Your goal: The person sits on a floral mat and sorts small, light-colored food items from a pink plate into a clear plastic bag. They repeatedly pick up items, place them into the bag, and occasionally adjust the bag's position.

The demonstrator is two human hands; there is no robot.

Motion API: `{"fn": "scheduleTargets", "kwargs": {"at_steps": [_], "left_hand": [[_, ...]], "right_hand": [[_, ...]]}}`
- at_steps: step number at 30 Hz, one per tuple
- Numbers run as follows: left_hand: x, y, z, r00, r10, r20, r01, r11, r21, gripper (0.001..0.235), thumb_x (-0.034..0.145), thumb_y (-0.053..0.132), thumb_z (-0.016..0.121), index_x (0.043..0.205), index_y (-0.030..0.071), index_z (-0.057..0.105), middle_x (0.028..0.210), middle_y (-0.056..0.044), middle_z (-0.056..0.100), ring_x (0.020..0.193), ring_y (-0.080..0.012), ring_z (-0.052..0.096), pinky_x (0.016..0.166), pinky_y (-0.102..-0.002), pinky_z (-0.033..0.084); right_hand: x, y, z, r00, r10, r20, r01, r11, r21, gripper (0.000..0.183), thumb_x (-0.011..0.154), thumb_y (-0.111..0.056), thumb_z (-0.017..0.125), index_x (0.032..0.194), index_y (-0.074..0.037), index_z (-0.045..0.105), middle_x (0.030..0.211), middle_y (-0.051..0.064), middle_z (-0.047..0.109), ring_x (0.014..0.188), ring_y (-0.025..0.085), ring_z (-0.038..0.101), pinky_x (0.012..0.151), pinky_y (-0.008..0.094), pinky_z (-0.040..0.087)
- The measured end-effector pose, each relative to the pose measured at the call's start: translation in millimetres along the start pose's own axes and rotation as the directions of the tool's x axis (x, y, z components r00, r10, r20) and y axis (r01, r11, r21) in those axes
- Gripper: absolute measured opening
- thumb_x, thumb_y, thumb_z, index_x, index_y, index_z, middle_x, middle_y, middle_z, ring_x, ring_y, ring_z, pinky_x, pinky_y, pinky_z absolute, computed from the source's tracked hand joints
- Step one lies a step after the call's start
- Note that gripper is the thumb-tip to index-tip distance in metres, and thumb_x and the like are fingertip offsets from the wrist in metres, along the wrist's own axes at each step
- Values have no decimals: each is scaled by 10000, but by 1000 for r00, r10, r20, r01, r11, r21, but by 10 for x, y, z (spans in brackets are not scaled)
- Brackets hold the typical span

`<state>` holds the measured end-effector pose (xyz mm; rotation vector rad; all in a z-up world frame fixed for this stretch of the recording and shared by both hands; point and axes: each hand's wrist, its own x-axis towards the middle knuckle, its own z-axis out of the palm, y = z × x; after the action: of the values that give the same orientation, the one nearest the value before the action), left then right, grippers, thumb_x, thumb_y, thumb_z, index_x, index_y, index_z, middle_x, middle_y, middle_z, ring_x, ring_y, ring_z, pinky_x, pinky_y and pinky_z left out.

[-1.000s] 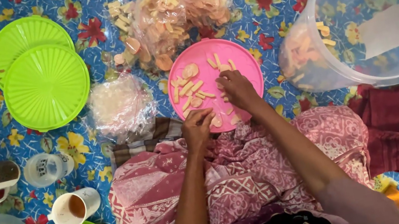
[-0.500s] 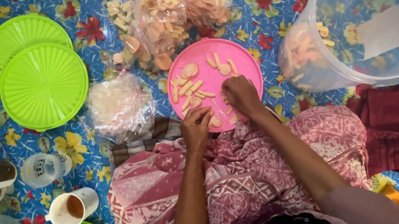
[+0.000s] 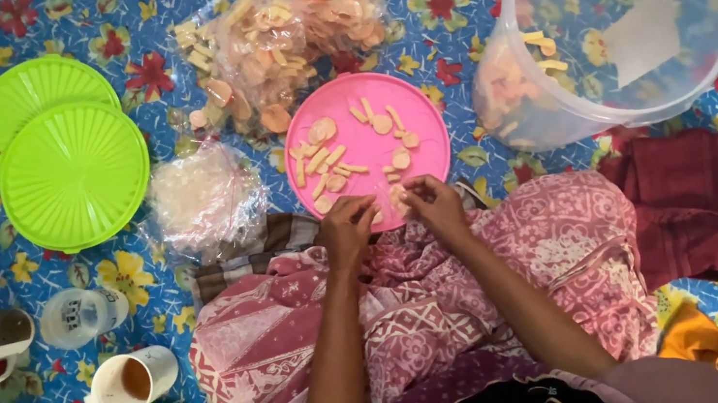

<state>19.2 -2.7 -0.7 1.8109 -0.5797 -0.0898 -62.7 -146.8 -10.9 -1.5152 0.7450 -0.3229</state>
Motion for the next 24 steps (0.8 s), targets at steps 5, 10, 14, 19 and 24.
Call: {"fn": "scheduleTargets", "kwargs": {"at_steps": [5, 10, 14, 19, 24], "left_hand": [[-47, -32, 17, 1000, 21, 11, -21, 999, 35, 226, 680, 114, 785, 892, 180, 742, 774, -25, 668, 744, -212, 667, 647, -286, 542], [-88, -72, 31, 999, 46, 21, -47, 998, 33, 230, 683, 118, 788, 900, 181, 740, 777, -23, 666, 745, -205, 666, 644, -280, 538], [-129, -30, 49, 998, 38, 43, -40, 999, 30, 295, 651, 94, 801, 927, 175, 735, 799, -23, 661, 787, -204, 665, 672, -259, 535], [-149, -155, 113, 997, 55, 46, -55, 998, -6, 341, 625, 96, 817, 946, 176, 733, 821, -26, 660, 812, -213, 663, 696, -278, 536], [-153, -115, 101, 996, 45, 79, -42, 998, -37, 385, 608, 95, 831, 969, 179, 725, 836, -24, 658, 832, -203, 661, 718, -272, 530]], "right_hand": [[-79, -17, -37, 999, -36, 29, 36, 999, 28, 237, 735, -128, 774, 957, -120, 691, 724, 20, 637, 657, 89, 593, 610, 212, 493], [27, 246, -107, 997, -64, 38, 63, 998, 31, 216, 745, -134, 764, 951, -131, 699, 707, 8, 648, 645, 64, 576, 597, 194, 479], [-157, -24, -117, 992, -76, 100, 70, 996, 62, 227, 752, -84, 741, 975, -102, 702, 769, 60, 677, 674, 101, 605, 602, 226, 503], [-174, 63, -116, 990, -39, 133, 22, 991, 131, 226, 765, -123, 746, 985, -99, 703, 844, 68, 686, 694, 118, 647, 577, 214, 517], [-250, -86, -130, 971, 115, 209, -159, 965, 207, 368, 706, -72, 768, 1049, -11, 648, 891, 104, 633, 689, 159, 658, 529, 229, 523]]}}
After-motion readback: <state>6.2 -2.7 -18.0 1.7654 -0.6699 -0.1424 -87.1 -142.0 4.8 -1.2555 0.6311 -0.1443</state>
